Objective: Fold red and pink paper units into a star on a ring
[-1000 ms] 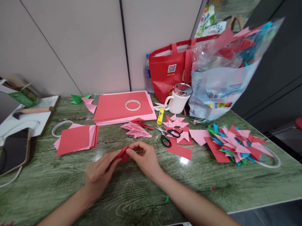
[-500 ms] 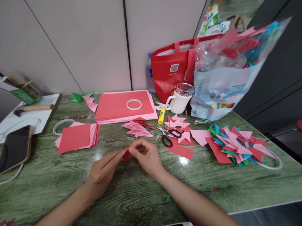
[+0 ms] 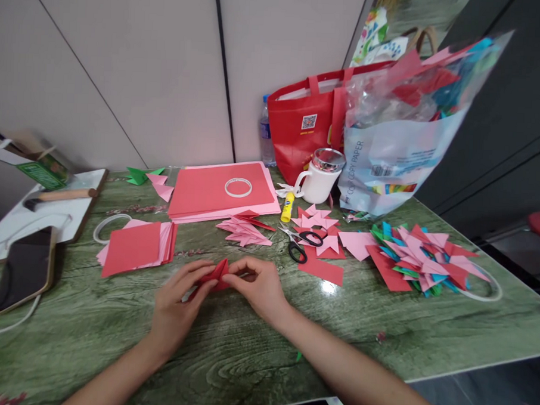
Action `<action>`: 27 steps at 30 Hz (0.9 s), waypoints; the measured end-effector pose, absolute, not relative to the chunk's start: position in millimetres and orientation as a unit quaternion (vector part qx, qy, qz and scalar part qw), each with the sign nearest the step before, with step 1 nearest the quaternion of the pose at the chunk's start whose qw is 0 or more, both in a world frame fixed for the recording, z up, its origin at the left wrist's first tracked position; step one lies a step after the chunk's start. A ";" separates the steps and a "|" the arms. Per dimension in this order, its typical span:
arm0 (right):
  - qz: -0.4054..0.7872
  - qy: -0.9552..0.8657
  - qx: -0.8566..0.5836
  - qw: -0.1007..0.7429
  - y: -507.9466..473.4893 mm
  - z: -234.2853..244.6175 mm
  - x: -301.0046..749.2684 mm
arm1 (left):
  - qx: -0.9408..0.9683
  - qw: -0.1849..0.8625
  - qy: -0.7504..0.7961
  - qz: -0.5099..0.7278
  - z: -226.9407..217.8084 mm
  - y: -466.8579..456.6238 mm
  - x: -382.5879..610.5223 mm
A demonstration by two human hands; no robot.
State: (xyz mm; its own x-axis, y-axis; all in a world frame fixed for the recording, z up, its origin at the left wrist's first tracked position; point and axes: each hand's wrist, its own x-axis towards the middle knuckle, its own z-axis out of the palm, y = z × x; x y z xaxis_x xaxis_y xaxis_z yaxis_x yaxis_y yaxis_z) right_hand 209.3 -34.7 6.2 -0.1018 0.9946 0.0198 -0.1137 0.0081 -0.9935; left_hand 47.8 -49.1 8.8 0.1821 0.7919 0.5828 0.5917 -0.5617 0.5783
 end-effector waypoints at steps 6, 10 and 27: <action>0.492 -0.534 -0.459 0.513 -38.0 5.3 207.9 | 0.776 0.052 0.434 0.454 10.1 -50.2 49.7; 0.492 -0.535 -0.457 0.513 -39.5 3.6 206.6 | 0.778 0.022 0.429 0.459 10.5 -50.5 49.5; 0.526 -0.516 -0.462 0.494 -43.6 0.4 199.5 | 0.799 -0.002 0.400 0.449 10.5 -57.1 51.2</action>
